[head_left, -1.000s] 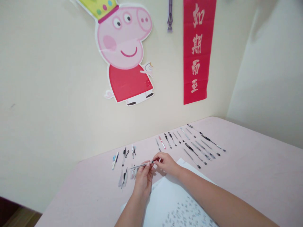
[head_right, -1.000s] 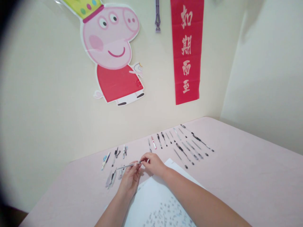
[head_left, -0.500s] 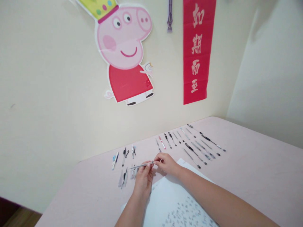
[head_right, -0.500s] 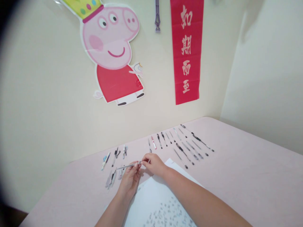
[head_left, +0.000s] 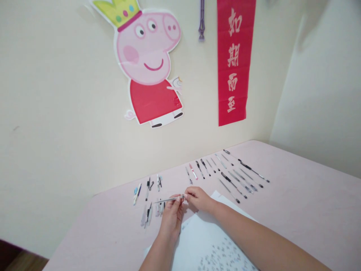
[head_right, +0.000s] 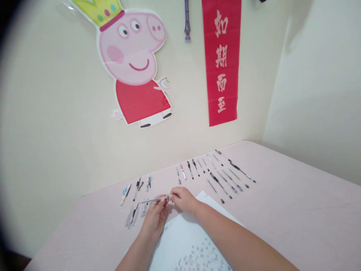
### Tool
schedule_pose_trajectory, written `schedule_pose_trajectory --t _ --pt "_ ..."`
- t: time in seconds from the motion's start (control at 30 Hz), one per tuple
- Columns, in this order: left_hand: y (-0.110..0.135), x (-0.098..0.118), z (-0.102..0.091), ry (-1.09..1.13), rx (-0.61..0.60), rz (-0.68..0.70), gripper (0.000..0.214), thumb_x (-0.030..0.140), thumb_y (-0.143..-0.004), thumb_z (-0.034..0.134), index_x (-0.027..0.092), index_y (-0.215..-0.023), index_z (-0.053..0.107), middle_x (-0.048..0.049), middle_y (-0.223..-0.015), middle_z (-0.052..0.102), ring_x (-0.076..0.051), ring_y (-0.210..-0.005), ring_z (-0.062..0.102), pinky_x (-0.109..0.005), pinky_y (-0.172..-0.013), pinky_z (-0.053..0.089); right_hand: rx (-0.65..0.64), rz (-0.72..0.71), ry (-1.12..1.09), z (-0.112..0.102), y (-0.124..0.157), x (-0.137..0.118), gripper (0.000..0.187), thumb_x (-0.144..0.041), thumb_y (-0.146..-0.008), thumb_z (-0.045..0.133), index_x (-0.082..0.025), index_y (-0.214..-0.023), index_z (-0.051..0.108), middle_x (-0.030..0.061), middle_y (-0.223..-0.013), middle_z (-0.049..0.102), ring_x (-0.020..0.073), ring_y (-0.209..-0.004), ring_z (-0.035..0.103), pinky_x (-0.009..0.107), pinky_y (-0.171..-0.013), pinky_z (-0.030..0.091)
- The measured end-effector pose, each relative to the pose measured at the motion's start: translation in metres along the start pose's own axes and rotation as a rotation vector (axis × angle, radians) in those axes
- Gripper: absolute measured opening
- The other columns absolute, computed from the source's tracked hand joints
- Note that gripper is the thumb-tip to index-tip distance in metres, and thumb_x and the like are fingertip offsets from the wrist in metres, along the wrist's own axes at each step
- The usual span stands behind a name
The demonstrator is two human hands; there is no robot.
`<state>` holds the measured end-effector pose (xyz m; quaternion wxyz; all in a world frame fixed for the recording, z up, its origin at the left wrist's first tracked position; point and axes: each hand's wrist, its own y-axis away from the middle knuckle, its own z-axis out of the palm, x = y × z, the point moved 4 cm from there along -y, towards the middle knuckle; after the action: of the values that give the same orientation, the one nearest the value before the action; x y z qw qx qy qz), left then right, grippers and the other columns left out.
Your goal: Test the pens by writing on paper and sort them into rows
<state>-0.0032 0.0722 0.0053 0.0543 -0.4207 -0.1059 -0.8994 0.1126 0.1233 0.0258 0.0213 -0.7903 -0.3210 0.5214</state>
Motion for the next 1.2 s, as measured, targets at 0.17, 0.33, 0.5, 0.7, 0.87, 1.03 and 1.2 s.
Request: schedule_pose_trajectory --t 0.17,0.33,0.5,0.7,0.87,1.03,1.2 --pt "0.0013 0.0004 0.0010 -0.012 0.010 -0.001 0.022 0.017 -0.060 0.078 0.012 -0.076 0.065 -0.0019 -0.071 0.068 -0.007 -0.065 0.061 -0.014 -0.061 0.049 -0.038 0.030 -0.022 0.0027 -0.0001 0.0022 0.031 -0.023 -0.086 0.043 -0.016 -0.056 0.051 -0.0028 -0.052 0.046 0.0100 -0.053 0.045 0.021 -0.053 0.033" --pt "0.0019 0.0010 0.0026 -0.008 0.015 -0.009 0.016 0.013 -0.064 0.075 0.011 -0.076 0.064 -0.0024 -0.070 0.068 -0.008 -0.064 0.062 -0.014 -0.060 0.049 -0.047 0.066 -0.032 0.0024 0.0001 0.0028 0.035 -0.027 -0.088 0.039 -0.016 -0.057 0.049 -0.0027 -0.052 0.046 0.0101 -0.053 0.045 0.021 -0.052 0.033" --pt "0.0014 0.0009 0.0008 0.004 0.037 -0.006 0.013 0.011 -0.066 0.072 0.011 -0.076 0.064 -0.0020 -0.070 0.067 -0.007 -0.063 0.061 -0.014 -0.058 0.049 -0.009 0.019 0.018 -0.0014 0.0010 -0.0010 0.018 -0.023 -0.084 0.046 -0.017 -0.069 0.052 -0.0029 -0.061 0.050 0.0105 -0.059 0.046 0.021 -0.056 0.033" --pt "0.0014 -0.0003 0.0004 -0.016 0.035 -0.006 0.015 0.012 -0.064 0.074 0.012 -0.076 0.064 -0.0017 -0.070 0.067 -0.007 -0.062 0.061 -0.014 -0.058 0.049 -0.028 0.003 0.067 0.0017 0.0015 -0.0022 0.020 -0.018 -0.084 0.044 -0.017 -0.064 0.048 -0.0036 -0.059 0.047 0.0102 -0.059 0.044 0.020 -0.055 0.032" --pt "0.0014 -0.0011 0.0001 -0.024 0.047 -0.012 0.016 0.012 -0.064 0.074 0.012 -0.076 0.064 -0.0012 -0.069 0.066 -0.007 -0.061 0.061 -0.014 -0.058 0.049 -0.053 0.054 0.068 0.0026 0.0019 0.0000 0.033 -0.025 -0.089 0.039 -0.017 -0.057 0.045 -0.0040 -0.051 0.045 0.0099 -0.052 0.043 0.020 -0.051 0.030" --pt "0.0004 -0.0016 -0.0012 0.016 0.060 -0.014 0.011 0.008 -0.068 0.069 0.012 -0.076 0.064 -0.0007 -0.067 0.065 -0.007 -0.060 0.060 -0.013 -0.057 0.050 0.000 0.036 0.016 -0.0022 0.0021 0.0007 0.025 -0.028 -0.087 0.043 -0.017 -0.067 0.051 -0.0024 -0.059 0.051 0.0102 -0.056 0.046 0.020 -0.053 0.034" --pt "-0.0006 -0.0014 -0.0017 0.026 0.044 -0.008 0.010 0.008 -0.068 0.069 0.012 -0.076 0.063 -0.0014 -0.068 0.064 -0.007 -0.060 0.060 -0.014 -0.057 0.050 -0.008 0.026 0.010 -0.0014 0.0026 -0.0017 0.002 -0.016 -0.077 0.053 -0.017 -0.075 0.053 -0.0029 -0.066 0.052 0.0101 -0.061 0.047 0.020 -0.056 0.035"
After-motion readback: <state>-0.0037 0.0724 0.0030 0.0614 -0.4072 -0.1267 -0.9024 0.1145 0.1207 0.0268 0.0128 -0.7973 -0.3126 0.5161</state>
